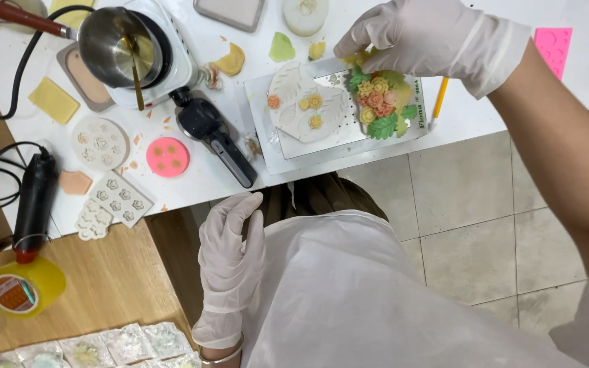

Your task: Decorating a wax flower arrangement by adding small wax components.

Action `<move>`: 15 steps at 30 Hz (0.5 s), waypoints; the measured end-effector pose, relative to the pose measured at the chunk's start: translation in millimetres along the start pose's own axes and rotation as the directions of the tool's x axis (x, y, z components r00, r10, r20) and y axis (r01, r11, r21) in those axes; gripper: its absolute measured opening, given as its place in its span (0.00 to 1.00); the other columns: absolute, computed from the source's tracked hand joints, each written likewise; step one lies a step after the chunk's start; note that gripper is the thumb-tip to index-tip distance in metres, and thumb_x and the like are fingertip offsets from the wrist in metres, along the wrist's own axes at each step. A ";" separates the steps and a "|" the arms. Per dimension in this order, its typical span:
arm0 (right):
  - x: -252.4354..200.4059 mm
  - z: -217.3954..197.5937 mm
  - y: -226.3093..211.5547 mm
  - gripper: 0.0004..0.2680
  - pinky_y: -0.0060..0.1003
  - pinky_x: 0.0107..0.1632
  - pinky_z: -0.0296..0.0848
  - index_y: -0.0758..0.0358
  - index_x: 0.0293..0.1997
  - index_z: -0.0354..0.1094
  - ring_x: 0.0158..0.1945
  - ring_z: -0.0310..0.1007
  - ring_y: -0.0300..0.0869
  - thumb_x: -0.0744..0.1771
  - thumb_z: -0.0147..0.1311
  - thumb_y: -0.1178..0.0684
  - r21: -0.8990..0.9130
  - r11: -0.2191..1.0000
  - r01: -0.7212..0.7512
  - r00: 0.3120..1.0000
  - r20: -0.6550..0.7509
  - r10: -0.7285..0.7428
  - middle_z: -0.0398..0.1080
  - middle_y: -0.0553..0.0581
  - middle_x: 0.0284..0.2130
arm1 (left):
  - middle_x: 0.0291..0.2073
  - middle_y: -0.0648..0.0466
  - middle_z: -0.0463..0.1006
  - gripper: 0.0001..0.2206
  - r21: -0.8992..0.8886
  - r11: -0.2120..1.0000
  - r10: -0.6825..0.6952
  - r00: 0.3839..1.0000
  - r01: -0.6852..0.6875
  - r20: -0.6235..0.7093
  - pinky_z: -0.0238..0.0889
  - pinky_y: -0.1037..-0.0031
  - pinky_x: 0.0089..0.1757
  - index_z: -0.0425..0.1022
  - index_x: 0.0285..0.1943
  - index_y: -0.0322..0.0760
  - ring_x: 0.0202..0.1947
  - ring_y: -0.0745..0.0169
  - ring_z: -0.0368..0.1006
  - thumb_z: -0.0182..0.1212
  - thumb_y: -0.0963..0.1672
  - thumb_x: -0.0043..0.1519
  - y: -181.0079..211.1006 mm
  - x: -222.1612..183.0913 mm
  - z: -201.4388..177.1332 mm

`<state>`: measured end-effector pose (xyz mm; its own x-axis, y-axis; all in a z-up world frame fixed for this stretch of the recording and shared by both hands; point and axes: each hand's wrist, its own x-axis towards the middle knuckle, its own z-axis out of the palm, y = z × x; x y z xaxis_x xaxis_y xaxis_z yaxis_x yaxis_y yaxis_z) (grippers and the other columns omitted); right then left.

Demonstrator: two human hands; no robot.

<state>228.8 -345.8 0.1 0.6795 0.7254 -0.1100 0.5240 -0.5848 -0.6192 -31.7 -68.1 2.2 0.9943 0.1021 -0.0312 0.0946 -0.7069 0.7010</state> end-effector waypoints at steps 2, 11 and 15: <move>7.3 -1.1 -0.2 0.15 0.38 0.46 0.77 0.62 0.53 0.77 0.45 0.78 0.46 0.61 0.66 0.61 -0.081 0.995 0.052 0.995 0.087 -0.045 0.79 0.58 0.44 | 0.48 0.52 0.77 0.14 0.007 1.000 -0.013 1.000 0.013 -0.009 0.68 0.65 0.46 0.76 0.56 0.43 0.48 0.51 0.74 0.64 0.38 0.61 -2.9 -5.2 0.3; 9.6 -2.9 -1.9 0.20 0.37 0.48 0.81 0.66 0.64 0.66 0.54 0.77 0.45 0.64 0.59 0.66 0.010 0.996 -0.091 0.974 0.207 0.087 0.74 0.61 0.52 | 0.49 0.53 0.77 0.14 0.025 1.000 -0.008 0.999 0.009 -0.043 0.69 0.64 0.46 0.76 0.55 0.43 0.48 0.50 0.74 0.65 0.38 0.61 0.8 -11.5 4.4; 1.5 -12.0 -14.8 0.20 0.38 0.49 0.78 0.66 0.63 0.69 0.52 0.76 0.46 0.63 0.62 0.64 -0.065 0.997 -0.042 0.992 0.114 0.049 0.75 0.61 0.51 | 0.48 0.54 0.78 0.13 0.043 0.999 -0.020 0.999 0.021 -0.027 0.69 0.64 0.46 0.77 0.53 0.44 0.48 0.50 0.74 0.65 0.38 0.60 2.1 -10.7 6.0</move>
<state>228.2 -340.4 18.4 0.6417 0.7323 -0.2281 0.5272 -0.6372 -0.5622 -41.8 -75.0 -0.2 0.9905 0.1350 -0.0255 0.1173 -0.7343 0.6687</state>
